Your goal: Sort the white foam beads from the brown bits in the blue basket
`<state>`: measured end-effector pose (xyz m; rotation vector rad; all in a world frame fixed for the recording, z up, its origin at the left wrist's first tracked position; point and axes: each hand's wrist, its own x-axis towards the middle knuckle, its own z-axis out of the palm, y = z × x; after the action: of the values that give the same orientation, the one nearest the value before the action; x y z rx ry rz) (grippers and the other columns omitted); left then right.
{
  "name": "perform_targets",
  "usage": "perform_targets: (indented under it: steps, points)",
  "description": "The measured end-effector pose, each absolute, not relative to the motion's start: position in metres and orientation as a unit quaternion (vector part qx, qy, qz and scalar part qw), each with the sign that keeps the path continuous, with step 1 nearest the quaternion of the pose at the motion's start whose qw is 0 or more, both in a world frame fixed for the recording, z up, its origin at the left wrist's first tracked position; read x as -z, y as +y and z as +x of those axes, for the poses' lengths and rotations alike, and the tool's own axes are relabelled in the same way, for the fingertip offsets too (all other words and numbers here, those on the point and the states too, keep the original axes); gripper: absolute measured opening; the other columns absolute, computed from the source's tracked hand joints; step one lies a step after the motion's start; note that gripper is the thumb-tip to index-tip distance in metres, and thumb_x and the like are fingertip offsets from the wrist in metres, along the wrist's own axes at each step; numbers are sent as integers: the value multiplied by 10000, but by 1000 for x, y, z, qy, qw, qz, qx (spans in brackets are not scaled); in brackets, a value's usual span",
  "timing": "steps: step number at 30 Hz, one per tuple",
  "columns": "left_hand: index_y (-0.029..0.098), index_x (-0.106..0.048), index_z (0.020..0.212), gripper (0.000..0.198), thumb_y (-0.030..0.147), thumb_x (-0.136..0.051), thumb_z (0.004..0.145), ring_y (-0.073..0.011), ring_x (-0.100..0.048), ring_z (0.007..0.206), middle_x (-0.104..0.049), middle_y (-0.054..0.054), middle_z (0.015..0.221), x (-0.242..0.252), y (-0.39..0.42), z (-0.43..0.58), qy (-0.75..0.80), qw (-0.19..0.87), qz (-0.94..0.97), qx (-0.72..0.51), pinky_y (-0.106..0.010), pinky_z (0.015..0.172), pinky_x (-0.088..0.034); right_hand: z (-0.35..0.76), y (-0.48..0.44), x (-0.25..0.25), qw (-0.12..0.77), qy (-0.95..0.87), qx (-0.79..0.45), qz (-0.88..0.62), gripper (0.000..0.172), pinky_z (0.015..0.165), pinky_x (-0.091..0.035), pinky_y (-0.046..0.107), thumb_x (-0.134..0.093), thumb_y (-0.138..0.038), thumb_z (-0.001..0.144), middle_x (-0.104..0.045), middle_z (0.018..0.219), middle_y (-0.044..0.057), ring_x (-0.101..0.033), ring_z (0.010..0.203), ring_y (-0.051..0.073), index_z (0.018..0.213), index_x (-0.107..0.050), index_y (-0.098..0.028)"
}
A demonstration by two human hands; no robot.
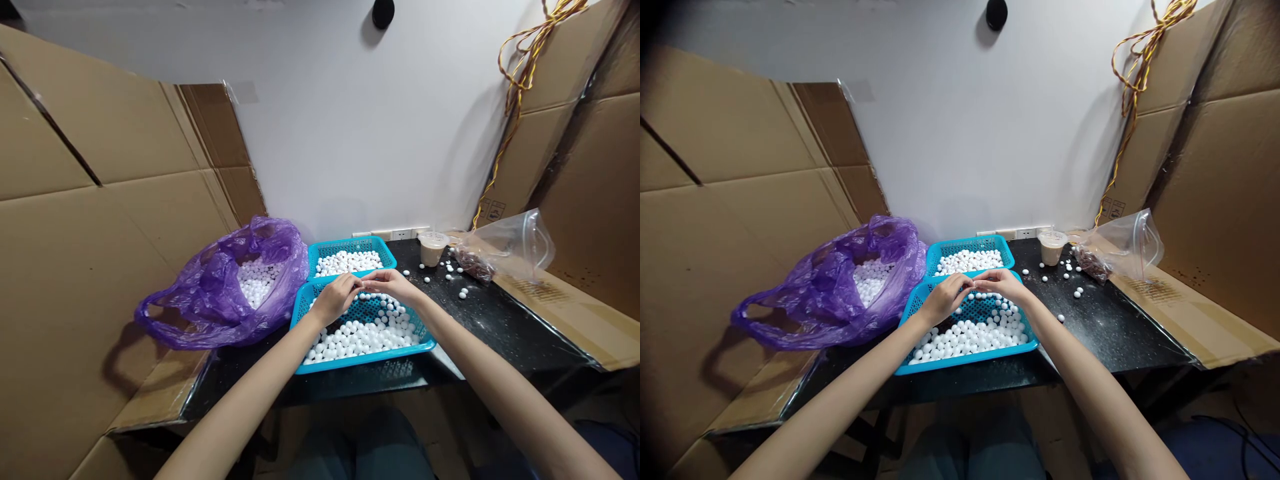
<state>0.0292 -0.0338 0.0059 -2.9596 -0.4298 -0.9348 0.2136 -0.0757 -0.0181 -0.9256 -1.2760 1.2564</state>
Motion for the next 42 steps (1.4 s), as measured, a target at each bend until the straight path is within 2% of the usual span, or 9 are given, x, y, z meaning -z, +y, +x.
perform_targets:
  steps: [8,13,21,26,30,33,36,39,42]
  points:
    - [180,-437,809,80,191,-442,889,-136,-552,712,-539,-14,763,-4,-35,28,-180,-19,-934,309,-236,649,-447,213,-79,16,521,-535,-535,-394,304,840,-485,365,-752,-372,614,-720,794,55,-664,806,192,817,-712,-148]
    - [188,-431,798,113,243,-444,895,-131,-534,693,-525,-5,754,-7,-34,28,-197,-28,-935,293,-232,643,-428,214,-77,19,523,-536,-531,-397,297,826,-492,347,-747,-366,620,-715,798,50,-662,792,183,822,-708,-152]
    - [184,-441,910,165,341,-480,876,-153,-540,712,-534,-19,855,-9,-32,25,-211,-38,-953,215,-257,632,-424,214,-77,18,567,-518,-474,-430,276,681,-500,282,-763,-340,583,-677,731,11,-638,706,152,784,-682,-170]
    - [191,-482,856,129,317,-461,874,-161,-553,720,-554,-17,846,-6,-32,21,-219,-54,-962,156,-256,618,-415,217,-74,22,593,-498,-446,-449,287,720,-508,322,-757,-360,569,-676,748,24,-651,732,177,761,-668,-167]
    - [191,-507,831,112,295,-476,857,-163,-563,726,-574,-17,841,-2,-28,17,-231,-65,-963,121,-255,623,-412,219,-72,24,609,-489,-426,-457,342,815,-496,374,-729,-384,605,-678,956,81,-638,916,238,866,-668,-172]
    - [189,-521,847,110,291,-479,847,-171,-572,758,-589,-26,861,1,-25,16,-247,-71,-961,107,-259,639,-418,220,-73,23,615,-493,-412,-456,442,894,-457,391,-713,-386,623,-599,1172,99,-540,1113,276,1015,-638,-197]
    - [188,-536,871,122,294,-487,834,-181,-582,786,-601,-36,891,2,-23,15,-264,-73,-957,96,-264,651,-428,220,-74,22,613,-503,-404,-456,494,916,-441,390,-693,-378,643,-514,1287,86,-468,1194,286,1103,-600,-225]
    - [184,-557,872,138,292,-485,828,-199,-588,813,-610,-49,897,4,-22,15,-281,-72,-953,91,-274,666,-437,220,-74,21,602,-516,-398,-462,461,882,-467,369,-665,-357,671,-527,1267,75,-515,1145,264,1110,-592,-236]
    - [182,-578,856,139,278,-484,824,-212,-594,804,-621,-55,879,5,-22,14,-291,-70,-950,86,-284,662,-443,219,-73,22,577,-533,-395,-475,357,761,-521,335,-643,-338,685,-625,1091,73,-622,942,223,1018,-629,-213]
